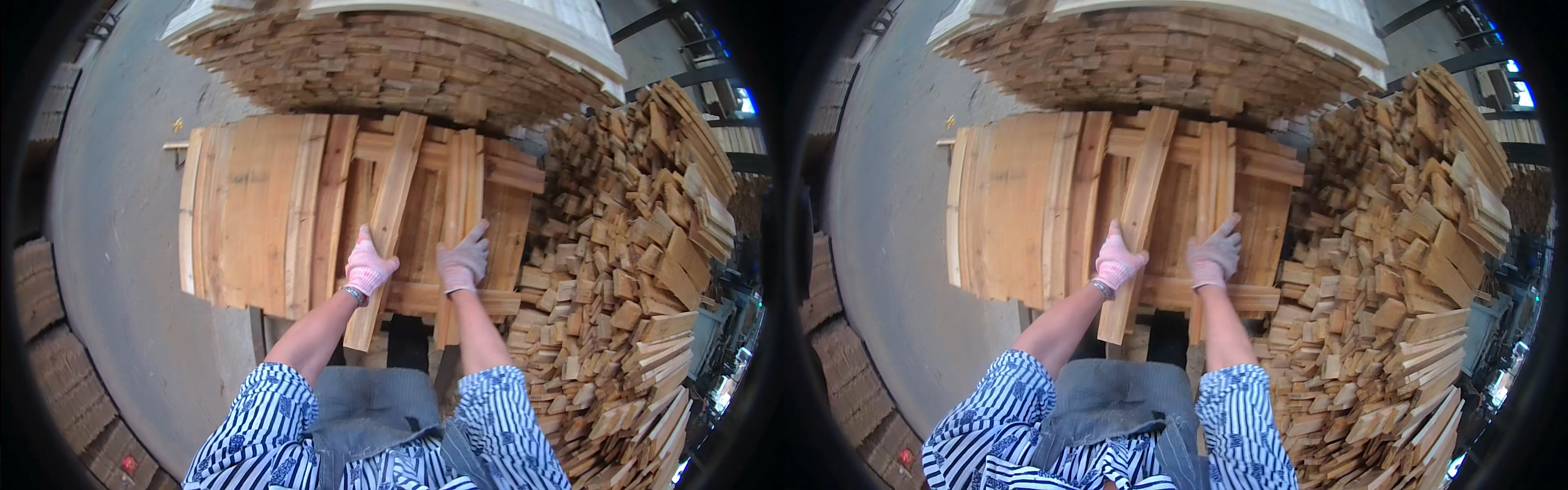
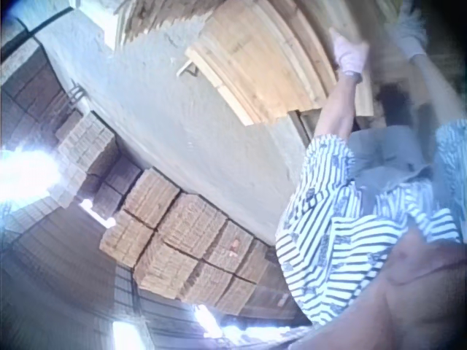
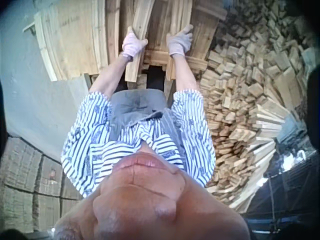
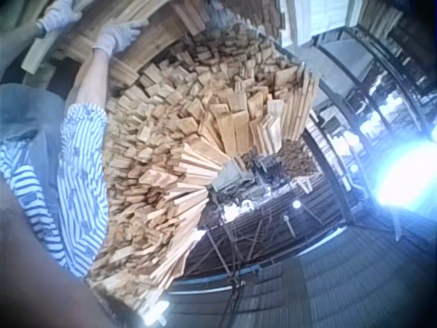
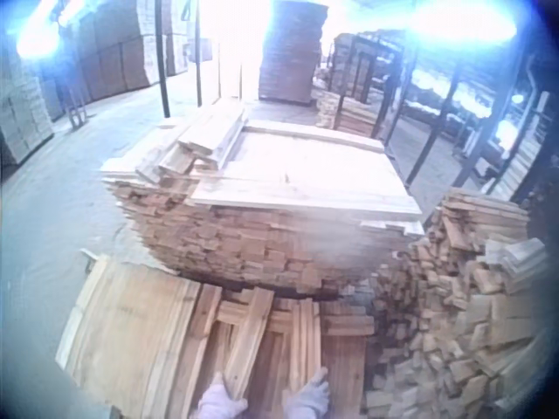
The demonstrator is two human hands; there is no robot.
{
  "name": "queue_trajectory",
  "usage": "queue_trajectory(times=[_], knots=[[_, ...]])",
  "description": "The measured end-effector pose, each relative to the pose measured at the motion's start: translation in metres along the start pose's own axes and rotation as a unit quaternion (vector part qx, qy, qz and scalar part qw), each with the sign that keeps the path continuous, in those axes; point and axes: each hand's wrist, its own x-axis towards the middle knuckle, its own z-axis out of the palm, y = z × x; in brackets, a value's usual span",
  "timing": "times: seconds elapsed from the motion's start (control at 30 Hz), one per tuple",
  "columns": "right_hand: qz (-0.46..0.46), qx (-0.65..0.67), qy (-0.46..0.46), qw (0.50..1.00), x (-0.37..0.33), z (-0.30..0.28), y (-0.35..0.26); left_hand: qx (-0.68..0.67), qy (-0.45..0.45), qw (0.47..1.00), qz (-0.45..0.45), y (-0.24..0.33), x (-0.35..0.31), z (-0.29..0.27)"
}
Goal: The person picks up wooden planks from a large pile and arranges them into a neat stack on a pallet. The worker repeatedly lifts individual pieces of lumber and places them carefully to build a uniform pile.
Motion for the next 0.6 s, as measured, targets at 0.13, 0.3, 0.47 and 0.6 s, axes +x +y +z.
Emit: queue_trajectory(times=[0.13,0.3,0.47,0.6], knots=[[-0.107,0.154,-0.013,0.982,0.014,0.009,0.045,-0.070,0.033,0.996,0.040,-0.059,-0.015,-0.031],[-0.112,0.633,-0.315,0.698,-0.053,-0.043,0.020,-0.008,0.164,0.986,0.026,-0.126,0.002,-0.110],[-0.136,0.676,-0.370,0.623,-0.091,-0.008,-0.070,0.208,0.056,0.976,-0.042,-0.170,0.058,-0.158],[-0.092,0.617,-0.346,0.701,-0.085,0.068,-0.149,0.234,0.006,0.971,-0.057,-0.173,0.075,-0.156]])
